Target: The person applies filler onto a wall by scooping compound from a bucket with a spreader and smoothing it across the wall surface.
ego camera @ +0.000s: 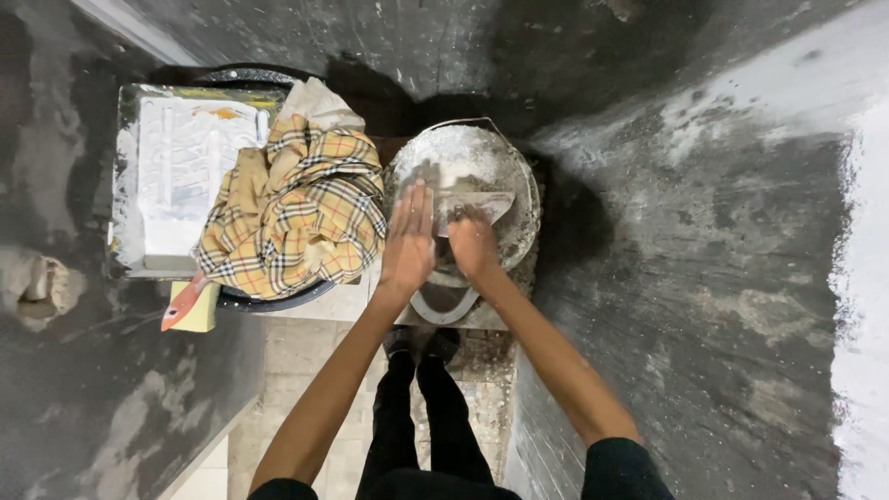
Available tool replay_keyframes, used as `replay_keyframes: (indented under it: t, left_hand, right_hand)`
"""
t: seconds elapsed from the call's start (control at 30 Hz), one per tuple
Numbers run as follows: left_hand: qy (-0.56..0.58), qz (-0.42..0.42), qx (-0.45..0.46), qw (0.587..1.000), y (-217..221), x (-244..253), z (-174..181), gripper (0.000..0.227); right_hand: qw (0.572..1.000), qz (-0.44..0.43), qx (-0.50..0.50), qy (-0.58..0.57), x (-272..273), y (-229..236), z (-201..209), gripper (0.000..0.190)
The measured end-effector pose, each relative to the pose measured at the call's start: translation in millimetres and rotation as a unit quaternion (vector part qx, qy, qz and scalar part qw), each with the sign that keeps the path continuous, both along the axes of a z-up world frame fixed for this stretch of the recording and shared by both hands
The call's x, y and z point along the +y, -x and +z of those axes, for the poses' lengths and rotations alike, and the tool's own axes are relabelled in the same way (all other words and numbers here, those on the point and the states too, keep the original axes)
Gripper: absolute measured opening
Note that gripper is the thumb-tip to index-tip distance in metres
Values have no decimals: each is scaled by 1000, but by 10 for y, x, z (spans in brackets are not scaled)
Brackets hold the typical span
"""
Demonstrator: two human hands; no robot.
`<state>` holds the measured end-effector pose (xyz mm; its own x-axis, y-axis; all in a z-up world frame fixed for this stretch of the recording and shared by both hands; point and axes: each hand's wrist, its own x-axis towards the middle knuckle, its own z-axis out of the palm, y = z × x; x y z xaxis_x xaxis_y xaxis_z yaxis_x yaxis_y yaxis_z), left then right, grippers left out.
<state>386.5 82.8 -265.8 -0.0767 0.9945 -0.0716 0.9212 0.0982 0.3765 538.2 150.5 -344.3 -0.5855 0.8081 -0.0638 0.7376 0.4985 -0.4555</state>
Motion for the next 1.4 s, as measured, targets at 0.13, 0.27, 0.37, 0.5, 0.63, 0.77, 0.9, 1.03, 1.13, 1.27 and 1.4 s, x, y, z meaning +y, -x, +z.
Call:
replay_keyframes:
  t: [0.13,0.27,0.37,0.5,0.63,0.77,0.9,1.03,1.13,1.27,1.4]
  left_hand:
    - [24,40,-102,994,130,125,339,95]
    - [-20,52,-164,985,165,166,142,97]
    - [-60,58,-209,974,137,172,78,99]
    - [-62,70,-217,972,158,168,66,99]
    - [-63,61,-180,980,199,164,70,98]
    - [-58,72,-233,968,195,112,38,97]
    - [-12,87,-204,975,176,151,201,98]
    - [-33,73,-216,973,179,144,198,101]
    - [-2,85,-193,977,186,190,232,101]
    - [5,86,-223,971,203,169,213,101]
    - [-33,75,-231,969,195,168,123,100]
  right_hand:
    - [979,39,-142,144,116,90,-153,30]
    - [997,15,-56,43,96,143,-224,32]
    - [998,45,-31,16,76,116,-178,31]
    - [989,74,-76,100,166,101,-109,27]
    - [971,217,-102,-18,468,25,161,16]
    - [975,200,-94,6,504,67,465,11]
    - [967,114,-192,120,459,-52,439,14]
    - [967,188,-150,82,481,-213,633,26]
    - [949,307,-50,-52,510,-288,413,36]
    - [963,241,-81,-92,404,-223,352,35]
    - [958,231,-169,-26,316,-48,137,15]
